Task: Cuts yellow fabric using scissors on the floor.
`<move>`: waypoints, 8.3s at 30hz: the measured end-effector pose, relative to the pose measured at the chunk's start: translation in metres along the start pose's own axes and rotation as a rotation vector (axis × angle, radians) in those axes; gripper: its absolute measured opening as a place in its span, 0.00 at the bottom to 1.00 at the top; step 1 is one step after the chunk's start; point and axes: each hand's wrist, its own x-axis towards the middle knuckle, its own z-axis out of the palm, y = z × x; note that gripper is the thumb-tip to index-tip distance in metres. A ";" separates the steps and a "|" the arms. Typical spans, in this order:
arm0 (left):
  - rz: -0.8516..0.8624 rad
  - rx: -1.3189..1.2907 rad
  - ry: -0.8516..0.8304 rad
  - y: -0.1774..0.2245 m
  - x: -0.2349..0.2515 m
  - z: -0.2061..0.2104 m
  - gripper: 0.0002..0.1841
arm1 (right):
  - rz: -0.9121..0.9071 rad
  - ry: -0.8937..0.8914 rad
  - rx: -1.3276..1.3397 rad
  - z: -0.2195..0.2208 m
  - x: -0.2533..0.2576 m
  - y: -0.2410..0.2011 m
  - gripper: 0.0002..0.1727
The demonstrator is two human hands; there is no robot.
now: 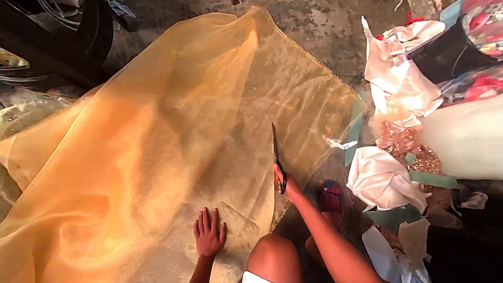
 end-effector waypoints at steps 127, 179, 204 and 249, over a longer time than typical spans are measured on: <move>0.152 -0.183 -0.044 0.205 0.220 0.033 0.11 | -0.529 0.553 -0.623 -0.236 0.193 -0.028 0.50; 0.200 -0.286 -0.151 0.243 0.141 0.045 0.15 | -0.012 -0.196 -0.004 -0.106 0.002 0.070 0.30; 0.200 -0.309 -0.162 0.242 0.139 0.042 0.14 | -0.116 -0.160 0.003 -0.115 0.069 0.007 0.29; -0.095 -0.451 -0.066 0.261 0.097 -0.047 0.20 | -0.330 0.526 -0.444 -0.242 0.137 0.011 0.50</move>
